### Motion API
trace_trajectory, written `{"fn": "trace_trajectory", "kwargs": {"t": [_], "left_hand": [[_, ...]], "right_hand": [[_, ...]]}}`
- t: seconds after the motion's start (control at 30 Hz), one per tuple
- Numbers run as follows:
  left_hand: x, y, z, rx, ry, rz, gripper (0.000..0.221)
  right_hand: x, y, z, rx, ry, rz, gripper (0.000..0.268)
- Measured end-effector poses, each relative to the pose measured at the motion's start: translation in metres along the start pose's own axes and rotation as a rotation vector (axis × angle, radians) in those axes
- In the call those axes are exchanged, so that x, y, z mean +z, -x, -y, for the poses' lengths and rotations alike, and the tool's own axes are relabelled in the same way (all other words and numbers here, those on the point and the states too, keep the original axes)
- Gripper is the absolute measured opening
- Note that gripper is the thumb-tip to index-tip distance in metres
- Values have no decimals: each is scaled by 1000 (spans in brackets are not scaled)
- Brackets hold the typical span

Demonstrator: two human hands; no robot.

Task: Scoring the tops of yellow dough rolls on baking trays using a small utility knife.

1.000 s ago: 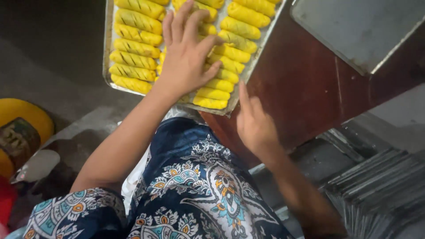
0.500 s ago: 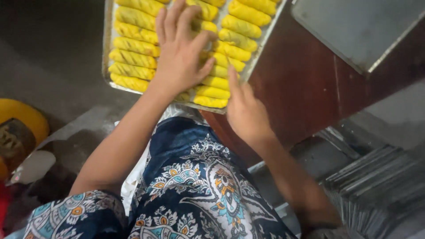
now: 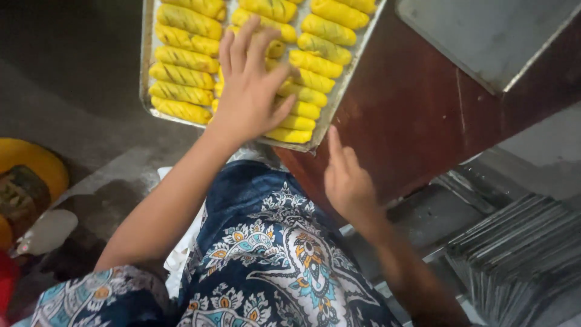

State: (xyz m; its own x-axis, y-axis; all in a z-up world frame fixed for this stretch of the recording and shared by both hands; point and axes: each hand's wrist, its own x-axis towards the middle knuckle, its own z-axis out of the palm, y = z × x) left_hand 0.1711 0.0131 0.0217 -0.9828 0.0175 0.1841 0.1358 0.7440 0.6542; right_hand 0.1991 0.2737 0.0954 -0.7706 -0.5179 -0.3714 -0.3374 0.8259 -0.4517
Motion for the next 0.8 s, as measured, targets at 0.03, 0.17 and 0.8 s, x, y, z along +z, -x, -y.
{"fn": "trace_trajectory", "kwargs": {"t": [0.03,0.17,0.8], "left_hand": [[2,0,-4,10,2,1,38],[5,12,-12,1,39,116,43],[-1,18,-6,-44,11,67,45]], "right_hand": [[1,-7,1,6,0,-8,67],[16,-26,6,0,-8,-11,69],[11,0,12,97,85,206,77]]}}
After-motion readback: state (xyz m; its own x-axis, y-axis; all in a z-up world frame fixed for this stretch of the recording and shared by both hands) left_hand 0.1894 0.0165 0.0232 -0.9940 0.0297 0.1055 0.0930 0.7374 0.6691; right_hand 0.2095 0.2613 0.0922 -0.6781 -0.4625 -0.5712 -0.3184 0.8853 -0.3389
